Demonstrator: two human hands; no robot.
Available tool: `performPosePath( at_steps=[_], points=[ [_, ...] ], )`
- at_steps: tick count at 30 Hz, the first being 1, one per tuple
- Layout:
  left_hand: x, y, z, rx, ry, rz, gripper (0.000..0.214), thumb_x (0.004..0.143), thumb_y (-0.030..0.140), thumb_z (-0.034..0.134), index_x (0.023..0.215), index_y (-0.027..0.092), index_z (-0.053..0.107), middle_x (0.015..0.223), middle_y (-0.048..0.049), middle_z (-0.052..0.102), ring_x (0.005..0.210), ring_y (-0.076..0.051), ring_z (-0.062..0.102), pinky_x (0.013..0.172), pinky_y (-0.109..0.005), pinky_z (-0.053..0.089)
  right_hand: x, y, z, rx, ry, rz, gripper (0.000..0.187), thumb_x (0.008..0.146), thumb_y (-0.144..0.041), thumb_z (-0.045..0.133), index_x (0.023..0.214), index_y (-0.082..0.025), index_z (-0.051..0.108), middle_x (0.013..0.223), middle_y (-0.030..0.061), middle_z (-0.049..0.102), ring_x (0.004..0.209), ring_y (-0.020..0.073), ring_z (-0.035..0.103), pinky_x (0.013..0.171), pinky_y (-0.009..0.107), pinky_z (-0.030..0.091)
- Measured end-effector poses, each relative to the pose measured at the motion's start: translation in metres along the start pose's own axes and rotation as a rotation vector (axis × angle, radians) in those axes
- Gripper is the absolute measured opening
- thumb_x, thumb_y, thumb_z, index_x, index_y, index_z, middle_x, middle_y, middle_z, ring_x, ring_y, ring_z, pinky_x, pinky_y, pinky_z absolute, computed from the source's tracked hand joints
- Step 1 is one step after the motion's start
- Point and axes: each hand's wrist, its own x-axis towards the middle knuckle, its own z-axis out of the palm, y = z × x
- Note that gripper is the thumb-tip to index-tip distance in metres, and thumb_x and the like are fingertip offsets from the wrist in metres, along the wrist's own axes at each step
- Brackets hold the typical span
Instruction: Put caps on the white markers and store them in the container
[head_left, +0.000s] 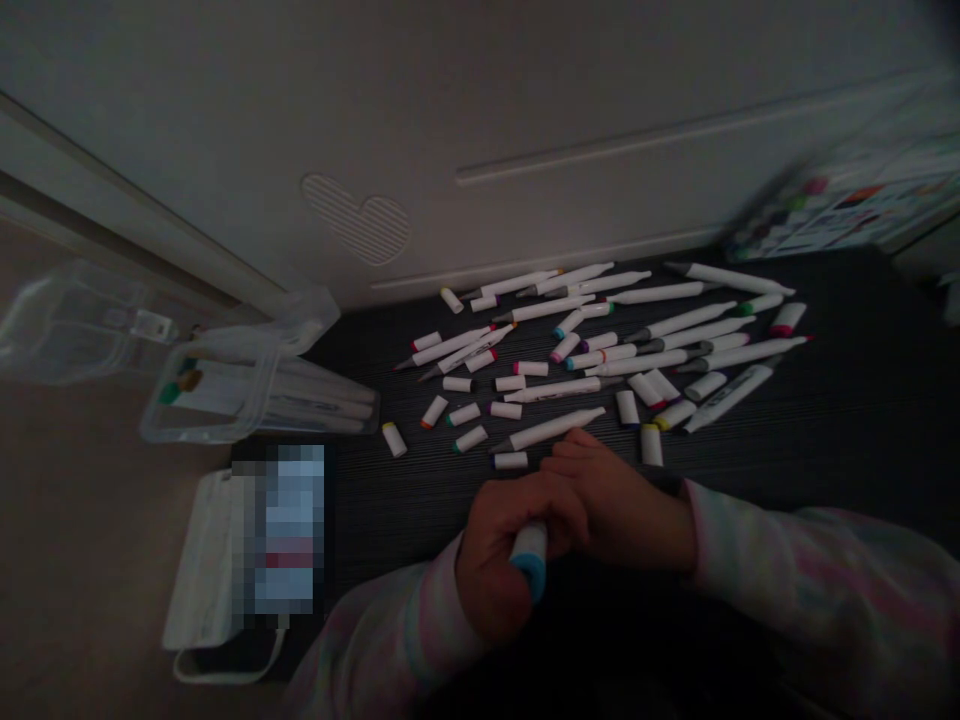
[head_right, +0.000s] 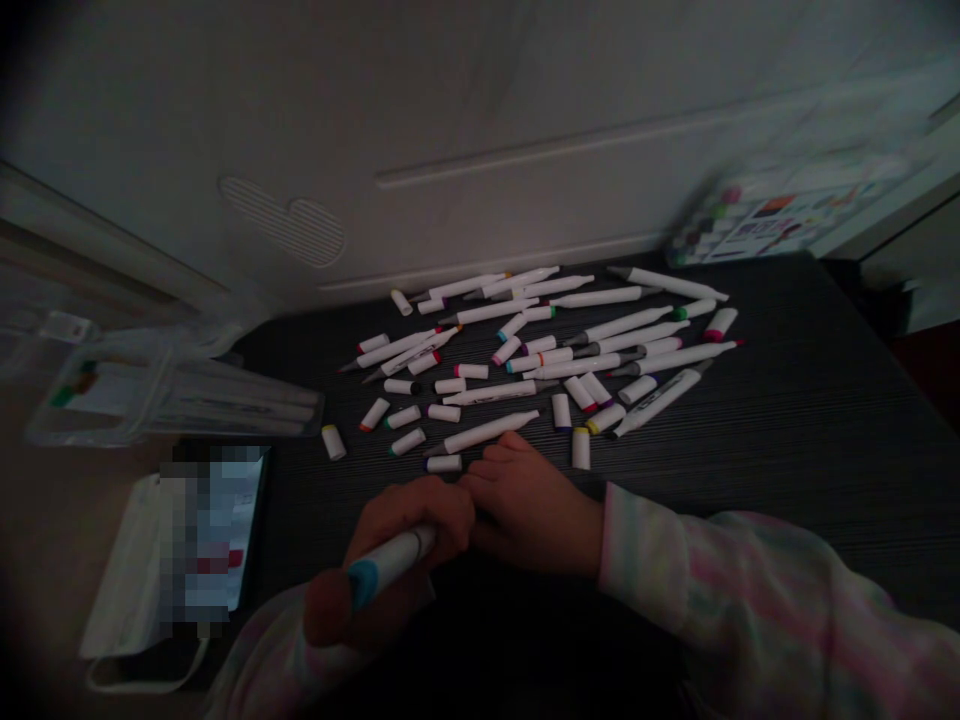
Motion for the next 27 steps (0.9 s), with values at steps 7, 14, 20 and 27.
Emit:
performPosePath(
  at_steps=[7,14,20,27],
  points=[
    [-0.0007,0.0003,0.0,-0.02,-0.02,0.004,0.063,0.071,0.071,0.024,0.064,0.014,0.048,0.053,0.0009,0.038,0.047,-0.009,0.035,0.045,-0.023,0.027,-0.0008,0.001,0.0008,-0.002,-0.007,-0.001,0.014,0.075,-0.029,0.054,0.068,-0.018,0.054,0.065,0.0004,0.055,0.067,0.0151,0.044,0.067,0.03,0.024],
    [-0.0013,-0.0013,-0.0009,-0.028,-0.022,0.002,0.063,0.071,0.071,0.025,0.067,0.014,0.05,0.054,0.0007,0.039,0.047,-0.009,0.035,0.045,-0.023,0.027,-0.0003,0.0007,0.0001,-0.007,-0.003,-0.003,0.011,0.074,-0.027,0.054,0.068,-0.018,0.054,0.065,0.0006,0.055,0.067,0.0154,0.044,0.066,0.03,0.024],
    [-0.0018,-0.0017,-0.0007,-0.022,-0.022,0.02,0.062,0.072,0.07,0.025,0.067,0.014,0.049,0.054,0.001,0.039,0.047,-0.009,0.034,0.044,-0.023,0.027,-0.0002,0.0004,0.0002,0.002,0.001,-0.002,0.011,0.073,-0.028,0.055,0.069,-0.018,0.054,0.066,0.0008,0.055,0.066,0.0152,0.044,0.066,0.03,0.025],
    [0.0006,-0.0018,-0.0012,0.005,-0.038,0.063,0.061,0.073,0.069,0.022,0.065,0.014,0.047,0.054,-0.0001,0.041,0.047,-0.009,0.037,0.045,-0.023,0.029,-0.0002,0.0005,0.0004,-0.006,-0.001,-0.009,0.012,0.074,-0.028,0.054,0.069,-0.018,0.055,0.065,0.0009,0.056,0.066,0.0153,0.044,0.066,0.03,0.024]
  ],
)
